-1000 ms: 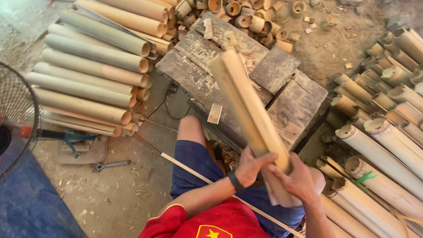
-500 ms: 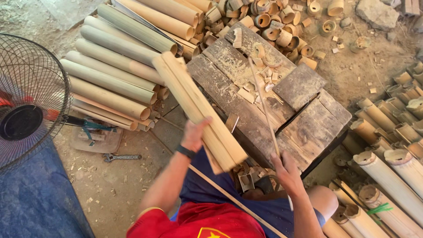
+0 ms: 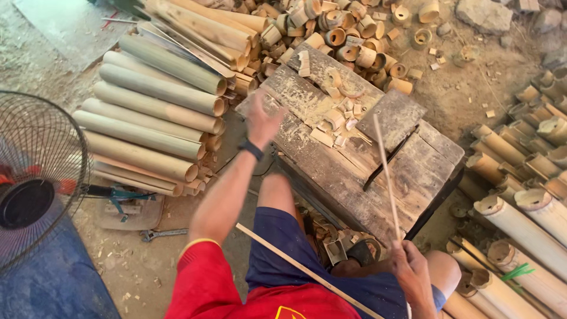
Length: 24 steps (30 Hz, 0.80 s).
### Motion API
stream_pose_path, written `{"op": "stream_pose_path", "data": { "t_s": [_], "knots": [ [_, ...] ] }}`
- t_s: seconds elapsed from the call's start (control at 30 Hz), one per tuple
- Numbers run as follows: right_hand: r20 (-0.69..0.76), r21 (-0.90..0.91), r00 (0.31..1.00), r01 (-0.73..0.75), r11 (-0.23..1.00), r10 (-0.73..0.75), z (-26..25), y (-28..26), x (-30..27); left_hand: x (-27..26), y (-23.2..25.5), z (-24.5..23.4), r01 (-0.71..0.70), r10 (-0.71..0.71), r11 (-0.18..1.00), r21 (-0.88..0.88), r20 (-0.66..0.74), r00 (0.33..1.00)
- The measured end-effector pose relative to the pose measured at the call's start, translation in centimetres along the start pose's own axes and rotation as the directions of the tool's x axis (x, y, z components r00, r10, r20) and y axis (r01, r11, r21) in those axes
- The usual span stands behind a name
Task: The person repeatedly pushes bamboo poles through a fixed blade on a wooden bench to split and shape them. The person handles each pole one at a time, rotates it, and continues the cutting process, leaving cut pieces and shavings on the bench.
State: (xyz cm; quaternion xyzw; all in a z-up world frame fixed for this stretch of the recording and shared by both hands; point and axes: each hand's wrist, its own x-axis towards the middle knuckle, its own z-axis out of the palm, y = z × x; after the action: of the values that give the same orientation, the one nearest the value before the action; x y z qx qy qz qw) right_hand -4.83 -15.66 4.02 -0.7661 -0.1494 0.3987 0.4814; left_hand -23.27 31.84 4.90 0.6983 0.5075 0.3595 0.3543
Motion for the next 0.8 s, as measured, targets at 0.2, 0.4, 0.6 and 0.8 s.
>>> {"op": "stream_pose_path", "data": {
  "t_s": [0.2, 0.4, 0.6, 0.8],
  "knots": [
    [-0.307, -0.165, 0.951, -0.026, 0.986, -0.026, -6.3, 2.5, -2.5, -14.1, 6.4, 4.8, -0.300, 0.305, 0.898, -0.323, -0.036, 0.952],
    [-0.590, -0.255, 0.797, -0.032, 0.966, -0.129, -12.4, 5.4, -7.1, -26.6, 11.6, 7.7, -0.076, 0.339, 0.856, -0.511, 0.444, 0.829],
    [-0.789, 0.207, 0.589, -0.017, 0.978, 0.177, -17.5, 9.6, -11.5, -31.8, 13.1, 10.4, -0.015, 0.289, 0.936, -0.352, 0.743, 0.604],
    [-0.709, 0.535, 0.507, -0.066, 0.842, 0.490, -21.0, 15.5, -10.1, -34.7, 13.5, 11.9, -0.027, 0.218, 0.973, -0.229, 0.876, 0.430]
  ]
}}
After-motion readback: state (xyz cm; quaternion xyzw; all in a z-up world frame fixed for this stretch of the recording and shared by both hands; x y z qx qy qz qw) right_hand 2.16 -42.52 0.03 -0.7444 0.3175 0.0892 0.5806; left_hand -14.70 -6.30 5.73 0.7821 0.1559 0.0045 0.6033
